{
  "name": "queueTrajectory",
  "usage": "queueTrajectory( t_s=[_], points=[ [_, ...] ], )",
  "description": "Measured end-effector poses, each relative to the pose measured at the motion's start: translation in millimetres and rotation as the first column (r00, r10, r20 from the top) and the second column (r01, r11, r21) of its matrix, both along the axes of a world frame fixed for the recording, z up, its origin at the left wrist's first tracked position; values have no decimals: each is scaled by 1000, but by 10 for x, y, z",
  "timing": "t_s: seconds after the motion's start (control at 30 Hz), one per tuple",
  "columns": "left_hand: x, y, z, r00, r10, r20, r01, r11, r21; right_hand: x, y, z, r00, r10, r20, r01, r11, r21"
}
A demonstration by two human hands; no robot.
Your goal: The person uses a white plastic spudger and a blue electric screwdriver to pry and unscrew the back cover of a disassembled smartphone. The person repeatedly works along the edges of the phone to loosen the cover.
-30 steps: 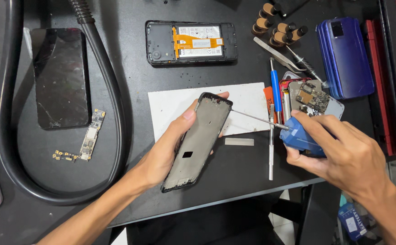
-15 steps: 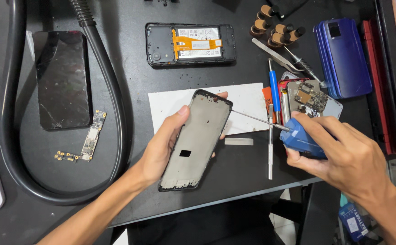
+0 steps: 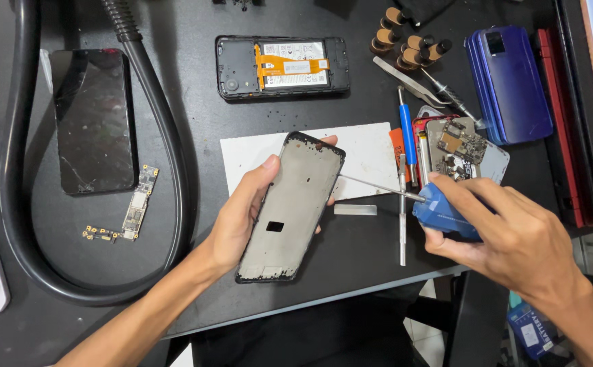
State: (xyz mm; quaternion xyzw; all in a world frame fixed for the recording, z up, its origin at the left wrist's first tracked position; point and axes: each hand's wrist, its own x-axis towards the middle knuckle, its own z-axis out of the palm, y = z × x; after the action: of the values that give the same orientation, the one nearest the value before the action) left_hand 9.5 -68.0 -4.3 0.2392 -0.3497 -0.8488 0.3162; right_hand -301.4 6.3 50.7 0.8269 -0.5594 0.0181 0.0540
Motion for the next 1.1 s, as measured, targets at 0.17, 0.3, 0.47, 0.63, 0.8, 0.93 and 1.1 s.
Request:
queueTrajectory(
  t_s=[0.17,0.3,0.47,0.63,0.8,0.93,1.1],
  points=[
    [4,7,-25,1000,6,-12,-6,999,-44,58,20,27,997,58,57,-57,998,-21],
    [13,-2,-23,1000,18,-7,-19,999,-37,96,15,28,995,32,92,-35,999,30],
    [19,-9,-4,1000,23,-1,-23,1000,-4,98,14,32,994,49,98,-50,999,10],
    [13,-12,23,1000,14,-12,-14,1000,17,73,-6,31,994,-17,107,16,1000,16],
    [6,-25,61,999,26,-37,-25,999,31,67,-25,20,992,-18,126,20,1000,-15],
    [13,-26,78,996,26,-91,-21,998,53,76,-24,-3,988,-39,150,37,999,20],
    [24,-24,82,995,30,-95,-24,998,57,75,-1,-21,989,-7,147,6,1000,7]
  ],
)
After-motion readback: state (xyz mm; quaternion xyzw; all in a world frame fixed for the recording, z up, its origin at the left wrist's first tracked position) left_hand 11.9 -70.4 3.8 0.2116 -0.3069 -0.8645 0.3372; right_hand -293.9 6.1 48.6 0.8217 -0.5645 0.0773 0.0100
